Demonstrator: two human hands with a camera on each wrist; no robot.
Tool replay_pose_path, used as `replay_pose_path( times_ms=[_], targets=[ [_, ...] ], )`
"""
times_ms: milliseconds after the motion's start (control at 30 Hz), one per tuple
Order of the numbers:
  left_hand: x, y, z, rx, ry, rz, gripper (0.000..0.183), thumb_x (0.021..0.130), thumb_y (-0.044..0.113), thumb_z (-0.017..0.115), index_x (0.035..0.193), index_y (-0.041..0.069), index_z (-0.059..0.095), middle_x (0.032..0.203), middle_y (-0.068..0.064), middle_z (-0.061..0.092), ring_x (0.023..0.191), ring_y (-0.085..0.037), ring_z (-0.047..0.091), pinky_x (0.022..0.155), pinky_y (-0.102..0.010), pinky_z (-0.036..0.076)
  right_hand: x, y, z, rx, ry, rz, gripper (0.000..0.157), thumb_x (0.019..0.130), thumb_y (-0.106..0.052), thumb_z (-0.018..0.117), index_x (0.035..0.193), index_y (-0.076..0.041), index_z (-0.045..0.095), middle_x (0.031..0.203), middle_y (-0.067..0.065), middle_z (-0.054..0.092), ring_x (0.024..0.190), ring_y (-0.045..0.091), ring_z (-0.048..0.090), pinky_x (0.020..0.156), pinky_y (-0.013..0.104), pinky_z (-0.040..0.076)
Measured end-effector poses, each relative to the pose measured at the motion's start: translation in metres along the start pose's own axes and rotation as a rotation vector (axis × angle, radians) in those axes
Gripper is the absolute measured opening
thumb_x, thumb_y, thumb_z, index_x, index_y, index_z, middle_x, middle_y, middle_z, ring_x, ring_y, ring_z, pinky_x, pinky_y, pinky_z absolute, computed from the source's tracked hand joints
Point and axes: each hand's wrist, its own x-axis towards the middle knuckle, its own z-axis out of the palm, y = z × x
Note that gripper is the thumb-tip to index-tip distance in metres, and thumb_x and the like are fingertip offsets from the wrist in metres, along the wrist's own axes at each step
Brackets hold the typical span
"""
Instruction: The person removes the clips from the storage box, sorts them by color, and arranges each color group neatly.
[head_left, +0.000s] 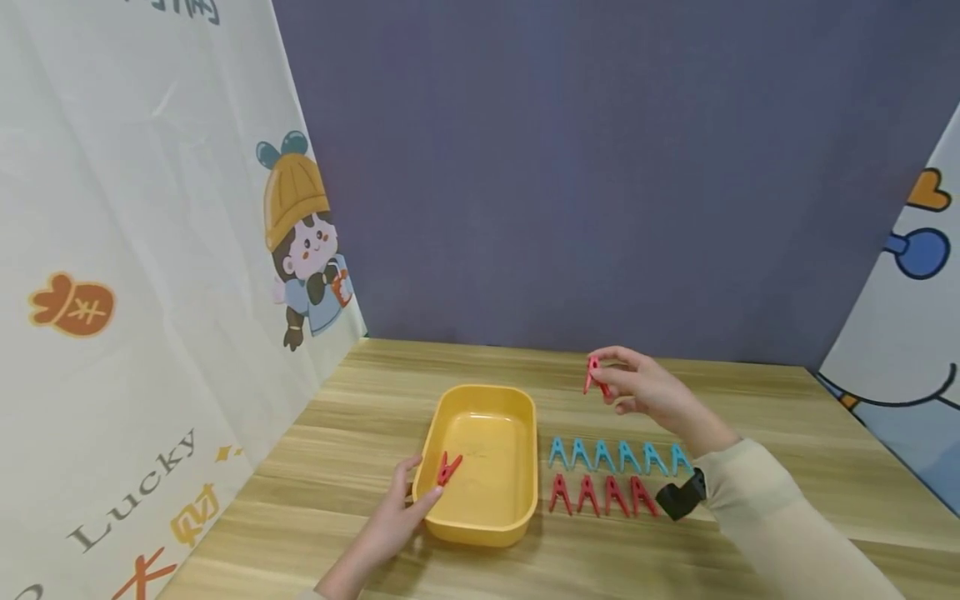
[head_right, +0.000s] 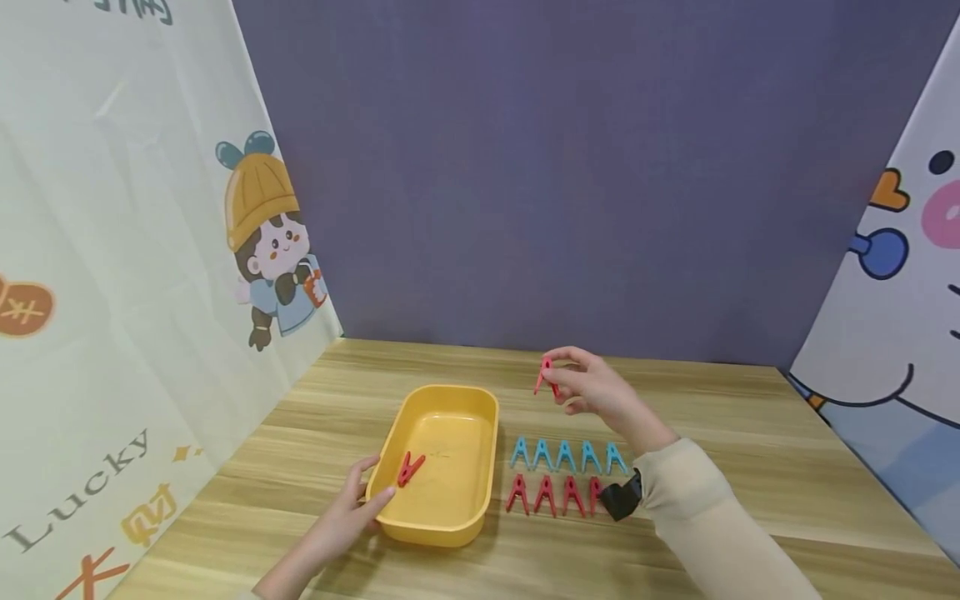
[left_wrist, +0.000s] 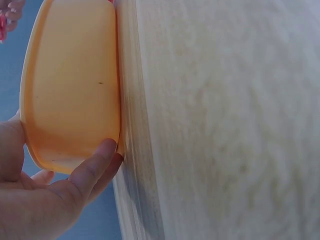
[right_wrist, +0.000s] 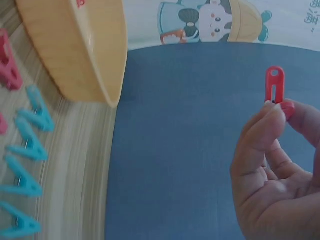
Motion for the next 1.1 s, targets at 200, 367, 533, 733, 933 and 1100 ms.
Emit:
replay_pose_path(
  times_ms=[200, 367, 533, 733, 933, 1100],
  targets=[
    [-0.001, 0.002, 0.0, 0.008, 0.004, -0.001, 0.067, 0.094, 0.025, 0.055, 0.14, -0.002, 0.015, 0.118, -0.04, 0.043, 0.096, -0.042, 0.056, 0.071, -0.04, 0.054, -0.008, 0.007, -0.015, -0.011, 0.019, 0.008, 0.052, 0.092, -0.03, 0.057, 0.132, -0.004, 0.036, 0.08, 0.005, 0.055, 0.064, 0.015, 0.05, 0.054, 0.03, 0.048],
    [-0.002, 0.005, 0.001, 0.024, 0.009, 0.001, 0.066, 0.094, 0.025, 0.055, 0.14, -0.002, 0.016, 0.118, -0.039, 0.044, 0.096, -0.041, 0.056, 0.071, -0.04, 0.053, -0.014, 0.016, -0.027, -0.051, 0.042, 0.028, 0.056, 0.092, -0.031, 0.057, 0.134, -0.002, 0.034, 0.08, 0.007, 0.054, 0.064, 0.016, 0.052, 0.054, 0.03, 0.048],
    [-0.002, 0.006, 0.001, 0.023, 0.006, 0.002, 0.066, 0.094, 0.025, 0.055, 0.14, -0.001, 0.015, 0.117, -0.038, 0.045, 0.096, -0.041, 0.056, 0.072, -0.04, 0.053, -0.021, 0.028, -0.039, -0.08, 0.054, 0.063, 0.06, 0.092, -0.031, 0.057, 0.136, 0.0, 0.031, 0.083, 0.008, 0.053, 0.066, 0.016, 0.054, 0.056, 0.031, 0.05],
    [-0.001, 0.005, 0.001, 0.015, 0.004, -0.004, 0.066, 0.094, 0.025, 0.054, 0.14, -0.001, 0.015, 0.118, -0.038, 0.044, 0.096, -0.04, 0.056, 0.072, -0.04, 0.053, -0.033, 0.047, -0.05, -0.101, 0.055, 0.108, 0.06, 0.094, -0.031, 0.054, 0.137, 0.001, 0.029, 0.088, 0.009, 0.053, 0.07, 0.018, 0.054, 0.059, 0.032, 0.051],
    [-0.001, 0.003, 0.0, 0.031, 0.0, -0.017, 0.067, 0.094, 0.028, 0.054, 0.14, -0.001, 0.015, 0.118, -0.037, 0.044, 0.097, -0.04, 0.055, 0.073, -0.042, 0.053, -0.041, 0.072, -0.056, -0.106, 0.055, 0.146, 0.062, 0.094, -0.03, 0.054, 0.138, 0.004, 0.026, 0.097, 0.012, 0.052, 0.076, 0.022, 0.056, 0.063, 0.036, 0.053],
    [0.0, 0.003, 0.0, 0.028, 0.001, -0.029, 0.066, 0.094, 0.028, 0.053, 0.141, 0.0, 0.015, 0.119, -0.037, 0.044, 0.098, -0.039, 0.055, 0.074, -0.042, 0.053, -0.049, 0.09, -0.059, -0.107, 0.04, 0.168, 0.063, 0.094, -0.028, 0.053, 0.138, 0.007, 0.024, 0.118, 0.026, 0.045, 0.083, 0.03, 0.057, 0.066, 0.041, 0.053]
  ],
)
